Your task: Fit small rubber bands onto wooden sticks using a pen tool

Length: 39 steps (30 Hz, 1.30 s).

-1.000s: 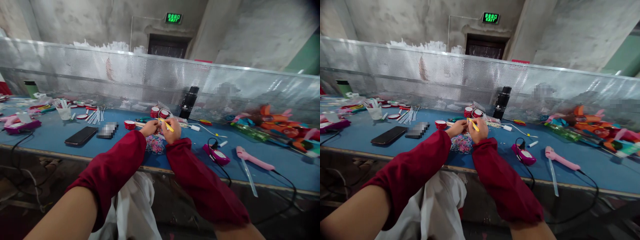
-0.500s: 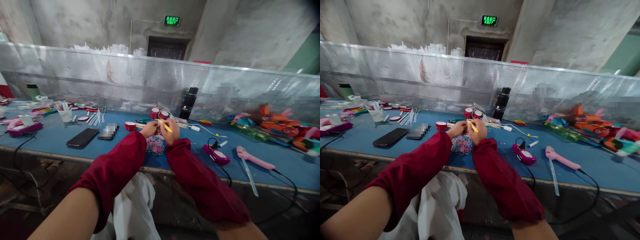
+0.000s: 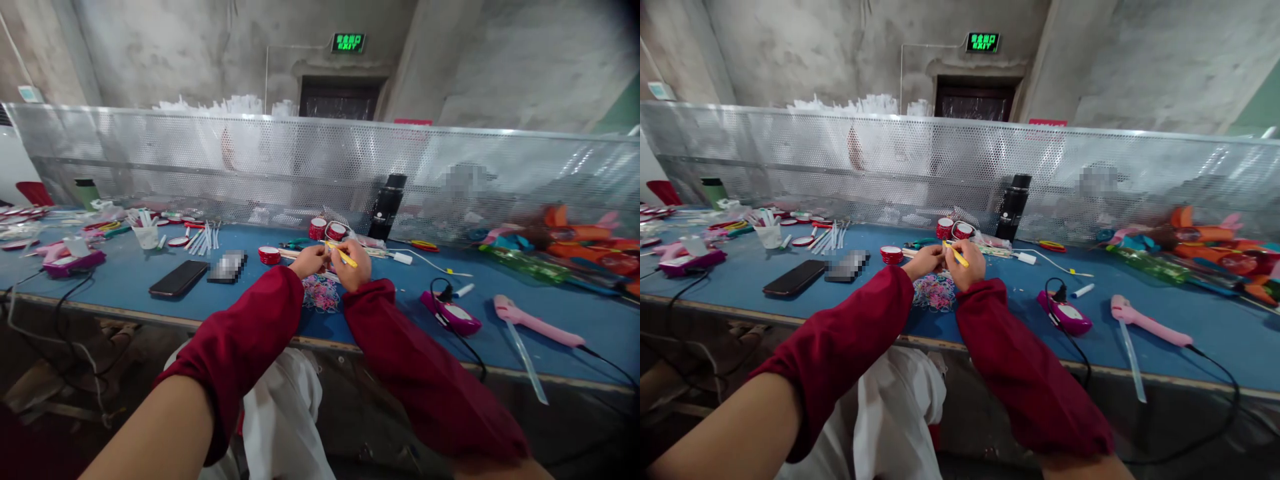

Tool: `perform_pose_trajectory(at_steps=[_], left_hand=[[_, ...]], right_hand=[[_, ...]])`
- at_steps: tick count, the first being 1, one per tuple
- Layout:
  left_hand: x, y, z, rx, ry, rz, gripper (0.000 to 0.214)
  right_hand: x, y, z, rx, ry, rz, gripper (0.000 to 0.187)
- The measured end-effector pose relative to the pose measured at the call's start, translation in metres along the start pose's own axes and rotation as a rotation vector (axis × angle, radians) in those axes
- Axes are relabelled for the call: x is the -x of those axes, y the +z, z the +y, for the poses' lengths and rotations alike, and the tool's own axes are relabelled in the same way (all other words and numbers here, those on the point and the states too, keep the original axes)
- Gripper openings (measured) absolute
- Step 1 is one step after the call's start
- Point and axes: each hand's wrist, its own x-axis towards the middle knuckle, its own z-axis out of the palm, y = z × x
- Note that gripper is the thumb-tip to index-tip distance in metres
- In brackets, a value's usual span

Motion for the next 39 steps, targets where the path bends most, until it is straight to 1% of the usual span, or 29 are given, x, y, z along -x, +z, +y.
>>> perform_pose_trajectory(at_steps=[10,18,24,29,39], left_hand=[[-0.0003,-0.0008,0.0008,-0.062,-0.019,-0.013,0.016],[-0.0016,-0.0006,-0.0019,-0.113,0.002,-0.021,0.017],[-0.0028,-0.0027,-0.0055,-0.174,0.014,-0.017,0.013],[-0.0017,-0.0036,-0.0044,-0.210,0.017,-0.020,0.010],[-0.0014,-0.0038,-0.0043,-0.226,0.014,-0.032,0.009]], right_hand=[[-0.0009,-0.0007,0.0025,-0.013,0.024,0.007,0.009],[-0.0008,-0.0023,0.0030,-0.020,0.031,0.003,0.012],[-0.0010,-0.0039,0.0025,-0.019,0.057,-0.028,0.012],[-0.0008,-0.0030,0.0038,-0.011,0.064,-0.018,0.012],[-0.0002,-0.0025,0.0044,-0.001,0.068,-0.011,0.015]])
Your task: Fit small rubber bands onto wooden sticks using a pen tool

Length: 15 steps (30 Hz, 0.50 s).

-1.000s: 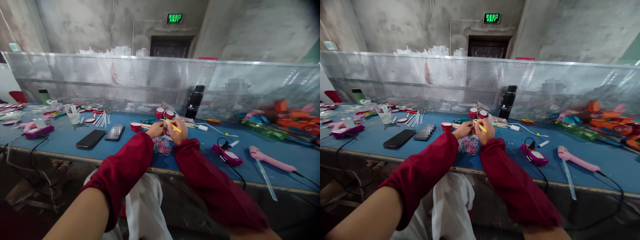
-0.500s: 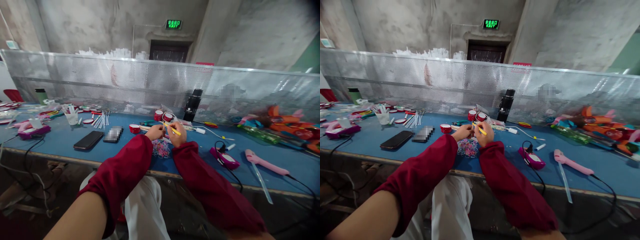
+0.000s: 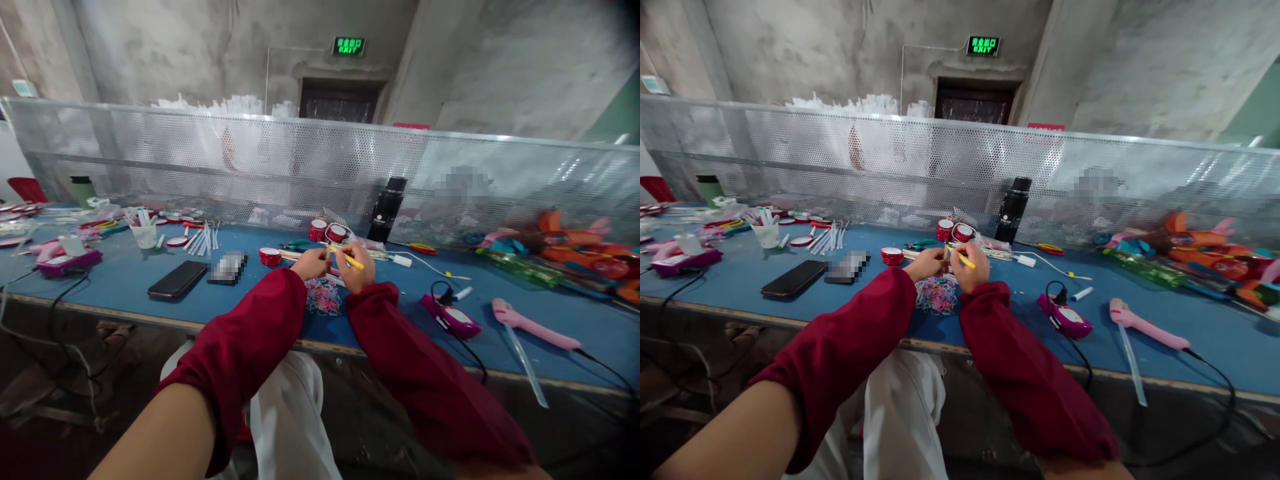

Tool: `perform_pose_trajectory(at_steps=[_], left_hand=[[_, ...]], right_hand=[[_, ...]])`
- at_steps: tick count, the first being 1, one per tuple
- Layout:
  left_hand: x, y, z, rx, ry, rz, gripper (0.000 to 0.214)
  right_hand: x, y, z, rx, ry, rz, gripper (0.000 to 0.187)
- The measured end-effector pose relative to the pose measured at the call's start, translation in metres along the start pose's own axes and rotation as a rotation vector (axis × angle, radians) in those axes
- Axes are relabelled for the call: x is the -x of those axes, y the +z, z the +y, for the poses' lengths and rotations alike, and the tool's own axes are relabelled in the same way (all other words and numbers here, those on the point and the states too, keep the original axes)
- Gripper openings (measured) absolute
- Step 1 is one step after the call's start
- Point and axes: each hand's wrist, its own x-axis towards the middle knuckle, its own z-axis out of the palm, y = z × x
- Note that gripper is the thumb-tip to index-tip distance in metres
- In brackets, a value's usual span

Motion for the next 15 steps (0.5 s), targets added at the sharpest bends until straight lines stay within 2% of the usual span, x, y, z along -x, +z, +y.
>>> perform_pose_trajectory(at_steps=[15], left_hand=[[0.0024,-0.0005,0.0035,0.005,-0.011,-0.005,0.009]], right_hand=[[-0.0002,-0.0001,-0.0013,0.007,0.002,-0.002,0.012]])
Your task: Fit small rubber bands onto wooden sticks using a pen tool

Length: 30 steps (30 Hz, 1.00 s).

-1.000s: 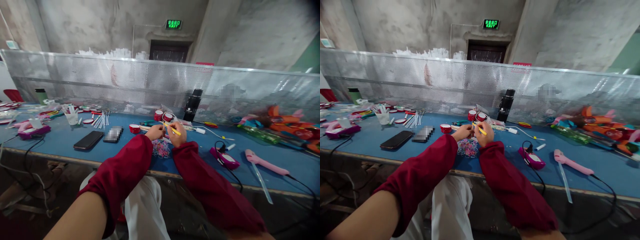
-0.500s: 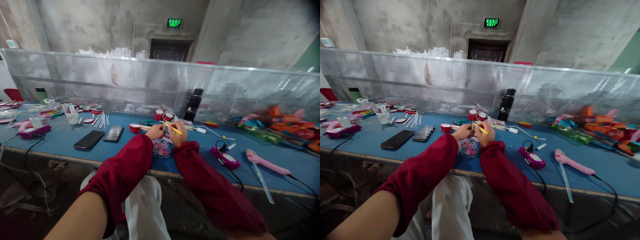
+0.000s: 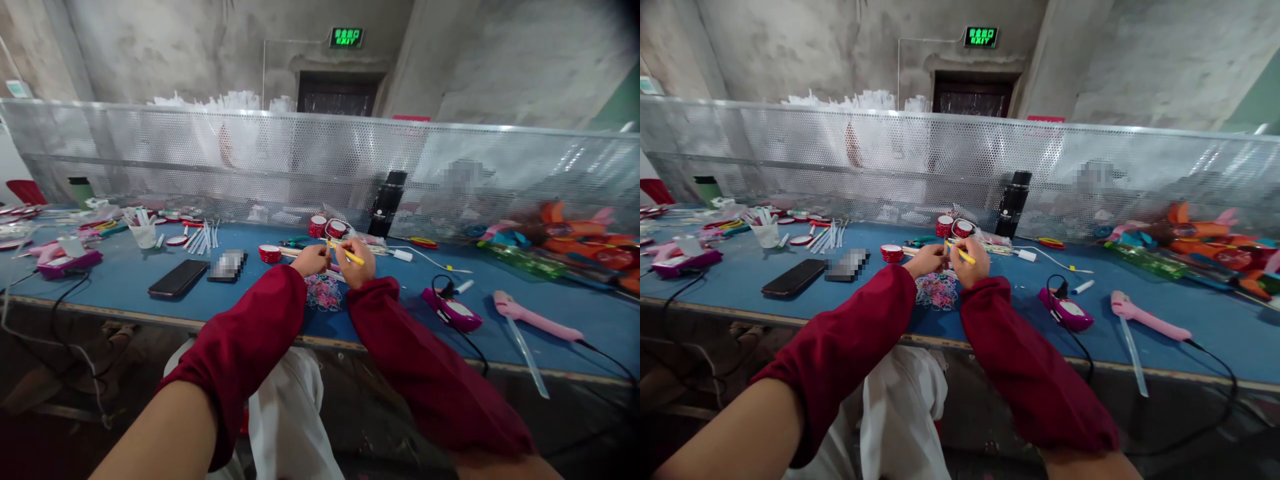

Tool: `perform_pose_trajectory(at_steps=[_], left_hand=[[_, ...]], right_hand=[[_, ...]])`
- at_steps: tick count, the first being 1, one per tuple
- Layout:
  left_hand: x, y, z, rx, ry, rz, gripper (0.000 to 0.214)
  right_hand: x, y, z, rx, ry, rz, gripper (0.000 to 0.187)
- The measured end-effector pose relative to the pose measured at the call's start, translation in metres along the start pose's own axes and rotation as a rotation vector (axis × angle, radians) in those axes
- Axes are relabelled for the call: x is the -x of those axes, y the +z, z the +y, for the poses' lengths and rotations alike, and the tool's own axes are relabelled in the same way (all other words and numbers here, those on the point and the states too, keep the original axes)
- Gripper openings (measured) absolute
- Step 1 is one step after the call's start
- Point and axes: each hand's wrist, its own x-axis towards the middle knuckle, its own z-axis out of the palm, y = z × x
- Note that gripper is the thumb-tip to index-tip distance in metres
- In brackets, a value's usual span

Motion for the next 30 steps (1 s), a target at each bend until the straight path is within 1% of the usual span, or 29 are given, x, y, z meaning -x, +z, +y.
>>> perform_pose_trajectory(at_steps=[6,15,23,30], left_hand=[[0.0008,0.0002,0.0018,0.024,-0.014,0.006,0.011],[-0.0016,0.0004,-0.0007,0.053,0.008,0.009,0.010],[-0.0031,-0.0004,-0.0012,0.108,0.002,0.005,0.020],[-0.0040,-0.0018,-0.0027,0.149,0.002,0.012,0.018]], right_hand=[[-0.0002,0.0006,0.0007,0.005,-0.007,-0.006,0.012],[-0.0006,-0.0001,-0.0009,-0.003,0.002,-0.010,0.012],[-0.0006,0.0002,-0.0018,-0.011,0.009,-0.015,0.012],[-0.0011,-0.0009,0.0013,-0.009,0.009,0.025,0.011]])
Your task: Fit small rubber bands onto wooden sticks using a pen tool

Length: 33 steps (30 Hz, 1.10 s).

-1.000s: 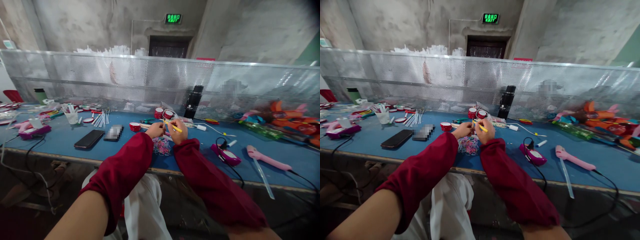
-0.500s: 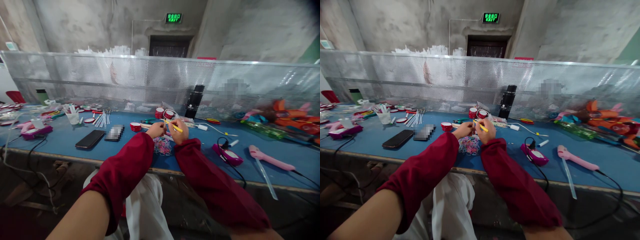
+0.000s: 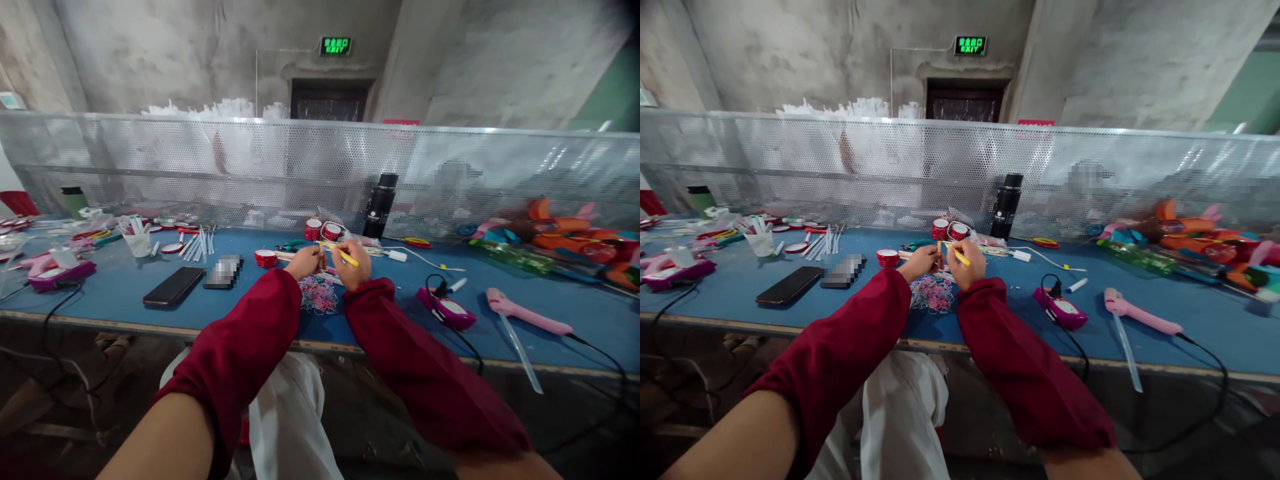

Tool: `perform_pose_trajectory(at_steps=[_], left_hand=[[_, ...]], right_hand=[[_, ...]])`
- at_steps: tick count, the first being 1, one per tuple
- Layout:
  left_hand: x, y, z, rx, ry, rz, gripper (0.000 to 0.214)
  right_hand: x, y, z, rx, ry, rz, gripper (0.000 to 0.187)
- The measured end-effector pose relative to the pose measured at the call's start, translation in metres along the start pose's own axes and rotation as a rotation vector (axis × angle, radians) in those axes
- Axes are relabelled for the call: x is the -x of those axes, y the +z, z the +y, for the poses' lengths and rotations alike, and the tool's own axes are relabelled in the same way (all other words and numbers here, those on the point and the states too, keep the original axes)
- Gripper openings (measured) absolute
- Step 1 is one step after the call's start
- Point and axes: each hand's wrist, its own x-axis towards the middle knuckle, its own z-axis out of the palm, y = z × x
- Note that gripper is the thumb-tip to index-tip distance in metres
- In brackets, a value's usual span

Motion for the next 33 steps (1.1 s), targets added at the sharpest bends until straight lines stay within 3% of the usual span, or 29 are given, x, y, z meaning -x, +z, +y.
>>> perform_pose_trajectory(at_steps=[11,22,33], left_hand=[[-0.0032,0.0010,-0.0073,-0.016,0.012,0.001,0.021],[-0.0011,0.0016,-0.0049,-0.012,-0.022,0.009,0.019],[-0.0006,0.0005,-0.0037,-0.027,-0.031,0.014,0.017]], right_hand=[[0.0008,0.0019,-0.0036,0.003,-0.096,-0.058,0.010],[0.0008,0.0030,-0.0030,0.024,-0.141,-0.037,0.010],[0.0003,0.0032,0.0008,0.060,-0.093,0.006,0.010]])
